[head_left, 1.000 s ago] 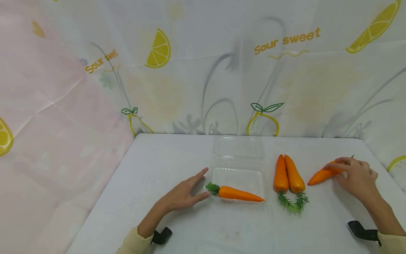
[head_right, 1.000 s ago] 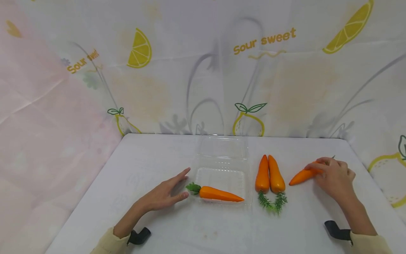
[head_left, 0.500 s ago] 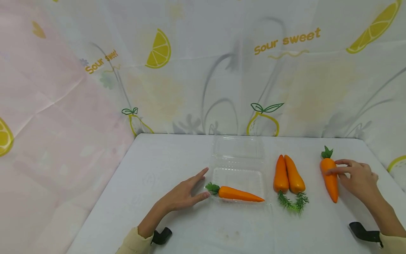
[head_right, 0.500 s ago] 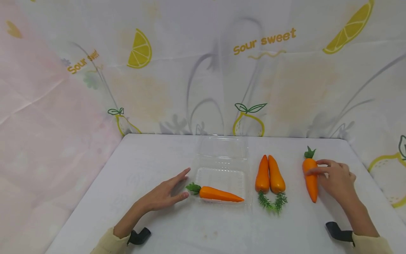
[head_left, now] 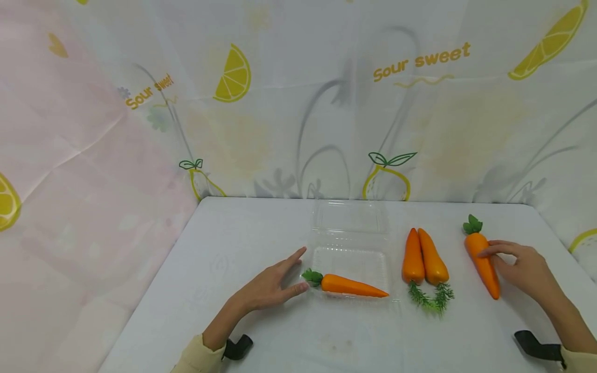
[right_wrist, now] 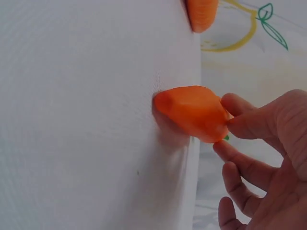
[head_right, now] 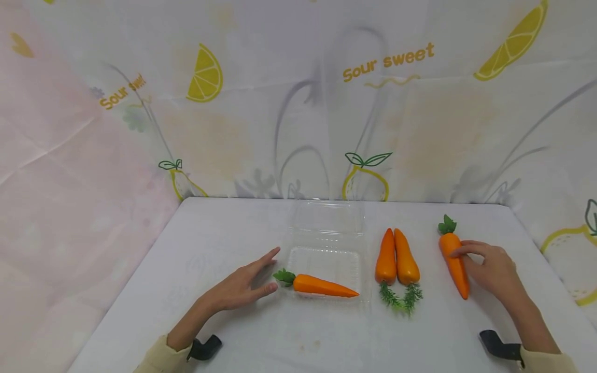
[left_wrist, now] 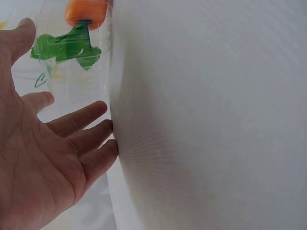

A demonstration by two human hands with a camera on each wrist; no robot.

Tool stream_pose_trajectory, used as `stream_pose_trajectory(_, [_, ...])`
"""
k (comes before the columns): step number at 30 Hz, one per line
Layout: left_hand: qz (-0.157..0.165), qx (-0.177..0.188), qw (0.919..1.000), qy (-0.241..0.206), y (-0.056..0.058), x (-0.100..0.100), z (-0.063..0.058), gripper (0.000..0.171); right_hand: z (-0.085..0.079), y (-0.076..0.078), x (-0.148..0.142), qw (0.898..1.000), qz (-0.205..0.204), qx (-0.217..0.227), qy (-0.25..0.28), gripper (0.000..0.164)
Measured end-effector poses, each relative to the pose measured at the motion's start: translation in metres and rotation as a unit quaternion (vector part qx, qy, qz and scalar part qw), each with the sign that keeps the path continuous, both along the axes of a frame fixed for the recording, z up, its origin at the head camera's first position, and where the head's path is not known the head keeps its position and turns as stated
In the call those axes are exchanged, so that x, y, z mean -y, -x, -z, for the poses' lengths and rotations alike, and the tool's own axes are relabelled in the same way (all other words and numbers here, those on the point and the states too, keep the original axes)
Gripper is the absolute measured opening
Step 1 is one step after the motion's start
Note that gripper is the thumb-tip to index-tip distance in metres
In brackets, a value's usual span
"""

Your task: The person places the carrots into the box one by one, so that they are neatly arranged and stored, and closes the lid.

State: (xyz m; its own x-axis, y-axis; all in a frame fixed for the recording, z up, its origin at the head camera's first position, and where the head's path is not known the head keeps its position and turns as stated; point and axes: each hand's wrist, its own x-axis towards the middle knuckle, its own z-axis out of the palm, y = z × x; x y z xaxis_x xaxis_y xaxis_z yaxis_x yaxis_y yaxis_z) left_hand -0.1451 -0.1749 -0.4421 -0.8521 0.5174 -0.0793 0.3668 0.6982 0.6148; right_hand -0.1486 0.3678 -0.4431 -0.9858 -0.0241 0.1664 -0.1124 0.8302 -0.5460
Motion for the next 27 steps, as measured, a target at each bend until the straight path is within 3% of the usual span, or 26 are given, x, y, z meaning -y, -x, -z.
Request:
stream_pose_trajectory(5, [-0.001,0.000,1.0000,0.000,0.000,0.000,0.000,0.084,-0.004,-0.002,0.004,0.999,0.013,0.037,-0.006,0.024])
stream_pose_trajectory(11, [0.001,-0.001,1.0000,-0.003,0.000,0.001,0.001,0.083,-0.007,-0.003,0.009,0.998,0.043,0.047,-0.017,0.042])
stream_pose_trajectory(19, [0.001,0.000,1.0000,-0.001,0.000,0.001,0.001,0.083,-0.006,0.000,0.011,0.997,0.041,0.063,-0.002,0.065])
stream_pose_trajectory(27, [-0.001,0.002,1.0000,0.001,0.000,0.000,0.001,0.083,-0.005,0.003,0.009,0.994,0.036,0.100,0.006,0.073])
